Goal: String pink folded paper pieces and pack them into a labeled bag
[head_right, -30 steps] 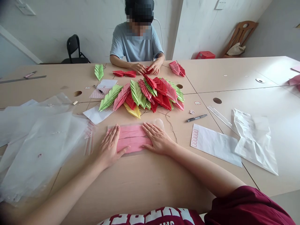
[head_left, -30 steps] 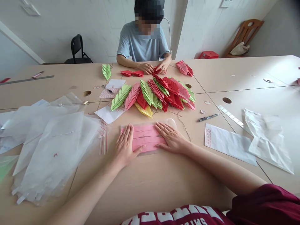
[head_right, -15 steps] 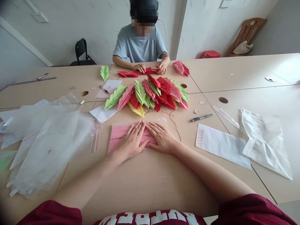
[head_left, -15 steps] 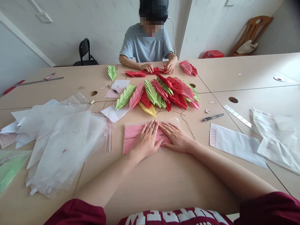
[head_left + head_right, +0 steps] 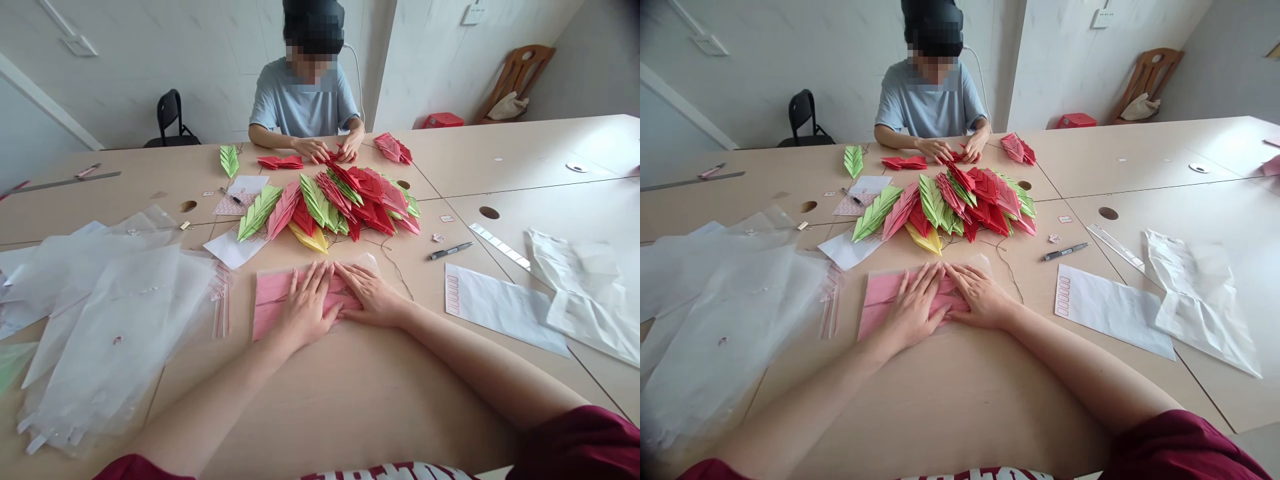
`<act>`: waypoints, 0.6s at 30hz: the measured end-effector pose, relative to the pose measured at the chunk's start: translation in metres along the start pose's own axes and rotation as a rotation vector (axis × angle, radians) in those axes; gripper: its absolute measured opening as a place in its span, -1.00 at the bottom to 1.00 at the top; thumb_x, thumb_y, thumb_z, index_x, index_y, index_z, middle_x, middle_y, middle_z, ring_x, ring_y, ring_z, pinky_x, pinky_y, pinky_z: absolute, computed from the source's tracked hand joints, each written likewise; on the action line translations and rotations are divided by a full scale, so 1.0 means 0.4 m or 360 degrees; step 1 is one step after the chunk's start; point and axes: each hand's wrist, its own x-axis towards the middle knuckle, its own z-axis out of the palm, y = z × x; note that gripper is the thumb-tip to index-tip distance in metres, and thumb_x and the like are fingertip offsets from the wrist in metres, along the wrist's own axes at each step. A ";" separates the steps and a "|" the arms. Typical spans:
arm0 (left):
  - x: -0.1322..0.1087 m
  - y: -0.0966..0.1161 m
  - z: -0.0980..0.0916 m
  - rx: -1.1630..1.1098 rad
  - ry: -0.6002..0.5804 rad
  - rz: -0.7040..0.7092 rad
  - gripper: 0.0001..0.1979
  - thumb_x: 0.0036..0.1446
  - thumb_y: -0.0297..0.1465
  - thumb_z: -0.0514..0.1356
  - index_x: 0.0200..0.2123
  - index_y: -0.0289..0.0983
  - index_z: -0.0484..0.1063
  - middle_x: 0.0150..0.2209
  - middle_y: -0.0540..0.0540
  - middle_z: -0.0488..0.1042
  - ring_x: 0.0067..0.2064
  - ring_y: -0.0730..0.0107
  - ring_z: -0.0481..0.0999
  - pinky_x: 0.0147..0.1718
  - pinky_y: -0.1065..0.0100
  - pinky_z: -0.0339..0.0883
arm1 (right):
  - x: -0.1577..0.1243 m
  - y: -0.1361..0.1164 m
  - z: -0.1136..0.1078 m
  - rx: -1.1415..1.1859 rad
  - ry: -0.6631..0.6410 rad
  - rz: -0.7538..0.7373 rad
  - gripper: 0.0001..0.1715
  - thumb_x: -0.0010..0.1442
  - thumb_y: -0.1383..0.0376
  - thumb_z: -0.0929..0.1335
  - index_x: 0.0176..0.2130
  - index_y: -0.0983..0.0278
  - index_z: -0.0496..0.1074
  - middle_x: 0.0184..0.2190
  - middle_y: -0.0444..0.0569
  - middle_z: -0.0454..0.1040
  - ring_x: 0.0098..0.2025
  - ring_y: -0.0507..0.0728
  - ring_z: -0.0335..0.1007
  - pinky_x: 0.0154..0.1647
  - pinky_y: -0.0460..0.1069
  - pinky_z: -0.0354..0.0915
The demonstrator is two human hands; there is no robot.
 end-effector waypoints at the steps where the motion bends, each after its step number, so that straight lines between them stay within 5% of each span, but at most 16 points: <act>1: 0.000 -0.001 0.000 0.0000 0.0007 0.0007 -0.27 0.27 -0.13 -0.01 0.37 -0.27 -0.23 0.37 -0.19 -0.07 0.39 0.04 -0.12 0.31 -0.14 -0.25 | 0.000 0.000 0.000 0.0004 0.0015 -0.0011 0.12 0.20 -0.12 0.27 0.38 0.37 -0.35 0.31 0.22 0.11 0.35 0.27 -0.01 0.34 0.24 0.02; 6: -0.002 -0.003 -0.010 -0.0048 0.0010 -0.0002 -0.28 0.23 -0.06 0.04 0.36 -0.08 -0.16 0.39 -0.14 -0.10 0.38 -0.05 -0.11 0.27 -0.23 -0.20 | -0.009 0.001 -0.014 0.0080 0.0194 0.0130 -0.07 0.26 -0.09 0.23 0.37 0.26 -0.22 0.27 0.17 0.17 0.31 0.28 0.07 0.34 0.31 -0.05; 11: -0.003 -0.002 -0.017 -0.0062 -0.0038 -0.0017 -0.32 0.24 -0.04 0.03 0.34 0.09 -0.18 0.40 -0.06 -0.17 0.39 -0.08 -0.16 0.24 -0.29 -0.22 | -0.022 0.027 -0.030 0.0390 0.0780 0.0449 -0.51 0.36 0.10 0.16 0.21 0.19 0.11 0.15 0.11 0.30 0.18 0.22 0.24 0.16 0.20 0.27; 14: -0.005 0.000 -0.010 -0.0061 -0.0020 -0.0031 -0.23 0.22 -0.02 0.02 0.37 -0.05 -0.29 0.40 -0.14 -0.18 0.39 -0.05 -0.17 0.27 -0.25 -0.25 | -0.028 0.033 -0.034 0.0375 0.0854 0.0433 -0.63 0.34 0.16 0.19 0.10 0.19 0.24 0.03 0.09 0.39 0.08 0.21 0.33 0.06 0.18 0.35; 18: -0.007 0.000 0.008 -0.0149 0.0071 -0.0100 0.06 0.14 0.07 0.06 0.35 -0.42 -0.52 0.37 -0.41 -0.20 0.39 -0.06 -0.12 0.29 -0.12 -0.16 | -0.017 0.003 -0.032 0.0194 0.0670 0.0213 -0.72 0.33 0.24 0.20 -0.01 0.19 0.36 0.04 0.06 0.40 0.11 0.19 0.31 0.14 0.18 0.30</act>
